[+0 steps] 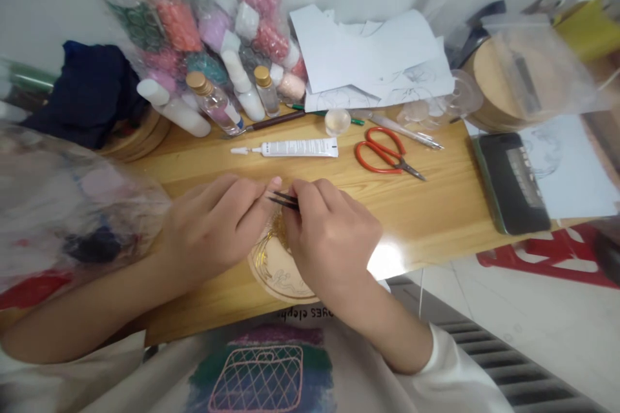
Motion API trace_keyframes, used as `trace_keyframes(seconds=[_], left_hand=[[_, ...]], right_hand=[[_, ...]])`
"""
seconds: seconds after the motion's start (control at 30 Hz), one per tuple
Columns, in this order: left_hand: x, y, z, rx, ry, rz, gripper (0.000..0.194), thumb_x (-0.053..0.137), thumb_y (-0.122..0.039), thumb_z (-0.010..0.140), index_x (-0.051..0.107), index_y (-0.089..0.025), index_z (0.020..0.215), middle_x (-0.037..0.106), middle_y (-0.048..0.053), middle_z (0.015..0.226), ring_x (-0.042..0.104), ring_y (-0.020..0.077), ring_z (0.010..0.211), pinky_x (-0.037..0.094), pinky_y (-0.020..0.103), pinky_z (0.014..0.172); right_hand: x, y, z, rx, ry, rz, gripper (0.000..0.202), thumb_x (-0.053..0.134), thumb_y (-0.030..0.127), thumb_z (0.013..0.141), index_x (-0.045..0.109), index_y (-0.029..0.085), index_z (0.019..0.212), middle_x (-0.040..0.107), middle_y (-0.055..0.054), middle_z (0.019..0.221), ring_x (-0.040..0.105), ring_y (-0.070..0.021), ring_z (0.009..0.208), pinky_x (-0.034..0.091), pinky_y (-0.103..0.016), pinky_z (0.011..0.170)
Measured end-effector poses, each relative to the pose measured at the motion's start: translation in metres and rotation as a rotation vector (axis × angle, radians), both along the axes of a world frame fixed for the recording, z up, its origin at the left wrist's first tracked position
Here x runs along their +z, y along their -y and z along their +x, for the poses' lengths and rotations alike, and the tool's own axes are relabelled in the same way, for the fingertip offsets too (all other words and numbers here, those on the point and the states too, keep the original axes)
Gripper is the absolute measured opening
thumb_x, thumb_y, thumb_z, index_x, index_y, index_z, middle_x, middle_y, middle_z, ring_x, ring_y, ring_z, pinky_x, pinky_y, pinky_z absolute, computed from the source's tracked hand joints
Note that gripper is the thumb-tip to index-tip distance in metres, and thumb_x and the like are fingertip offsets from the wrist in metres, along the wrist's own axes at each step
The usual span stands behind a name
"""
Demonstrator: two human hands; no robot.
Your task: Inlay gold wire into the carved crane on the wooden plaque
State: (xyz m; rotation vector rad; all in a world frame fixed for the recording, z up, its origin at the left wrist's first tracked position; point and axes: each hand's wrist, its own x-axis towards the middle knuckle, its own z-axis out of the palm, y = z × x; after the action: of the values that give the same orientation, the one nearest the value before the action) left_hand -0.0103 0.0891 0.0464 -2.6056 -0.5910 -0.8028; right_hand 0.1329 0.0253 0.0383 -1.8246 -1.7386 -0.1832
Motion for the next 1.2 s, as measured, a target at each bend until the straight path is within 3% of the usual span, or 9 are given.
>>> trace_keyframes(seconds=[0.17, 0.43, 0.63, 1.03, 1.2], left_hand=[[0.009, 0.005, -0.001, 0.047, 0.065, -0.104, 0.021, 0.053, -0.007, 0.094, 0.055, -0.016, 0.074, 0.057, -0.003, 0.061, 0.052, 0.0121, 0.056, 0.036, 0.028, 0.048], [0.013, 0.009, -0.003, 0.042, 0.075, -0.091, 0.025, 0.052, -0.007, 0.093, 0.052, -0.018, 0.071, 0.057, -0.003, 0.061, 0.050, 0.0127, 0.055, 0.036, 0.028, 0.048], [0.013, 0.010, -0.003, 0.027, 0.041, -0.041, 0.023, 0.056, -0.006, 0.090, 0.052, -0.018, 0.071, 0.056, -0.003, 0.061, 0.051, 0.0119, 0.055, 0.034, 0.028, 0.046], [0.013, 0.011, -0.004, 0.006, 0.046, 0.057, 0.009, 0.058, -0.008, 0.091, 0.059, -0.013, 0.084, 0.061, -0.001, 0.066, 0.051, 0.0120, 0.055, 0.032, 0.029, 0.044], [0.012, 0.010, -0.004, 0.012, 0.041, 0.054, 0.015, 0.060, -0.010, 0.091, 0.057, -0.014, 0.077, 0.061, -0.002, 0.063, 0.050, 0.0116, 0.052, 0.032, 0.029, 0.044]], right_hand=[[0.011, 0.002, 0.004, 0.046, 0.144, 0.079, 0.016, 0.057, 0.023, 0.092, 0.071, 0.018, 0.085, 0.072, 0.000, 0.068, 0.061, -0.0114, 0.056, 0.038, -0.028, 0.050], [0.012, 0.006, 0.002, 0.062, 0.146, 0.113, 0.017, 0.057, 0.024, 0.094, 0.072, 0.017, 0.090, 0.072, 0.001, 0.069, 0.060, -0.0115, 0.056, 0.037, -0.030, 0.050], [0.011, 0.007, -0.001, 0.039, 0.140, 0.127, 0.017, 0.059, 0.024, 0.092, 0.071, 0.019, 0.081, 0.071, 0.002, 0.066, 0.061, -0.0110, 0.054, 0.037, -0.029, 0.048], [0.012, 0.005, -0.006, 0.041, -0.231, 0.116, 0.005, 0.065, 0.019, 0.084, 0.069, 0.019, 0.081, 0.074, 0.002, 0.069, 0.068, -0.0118, 0.059, 0.049, -0.022, 0.054], [0.011, 0.004, -0.007, 0.010, -0.120, 0.110, 0.007, 0.064, 0.019, 0.085, 0.071, 0.019, 0.085, 0.075, 0.001, 0.071, 0.069, -0.0143, 0.060, 0.048, -0.025, 0.053]])
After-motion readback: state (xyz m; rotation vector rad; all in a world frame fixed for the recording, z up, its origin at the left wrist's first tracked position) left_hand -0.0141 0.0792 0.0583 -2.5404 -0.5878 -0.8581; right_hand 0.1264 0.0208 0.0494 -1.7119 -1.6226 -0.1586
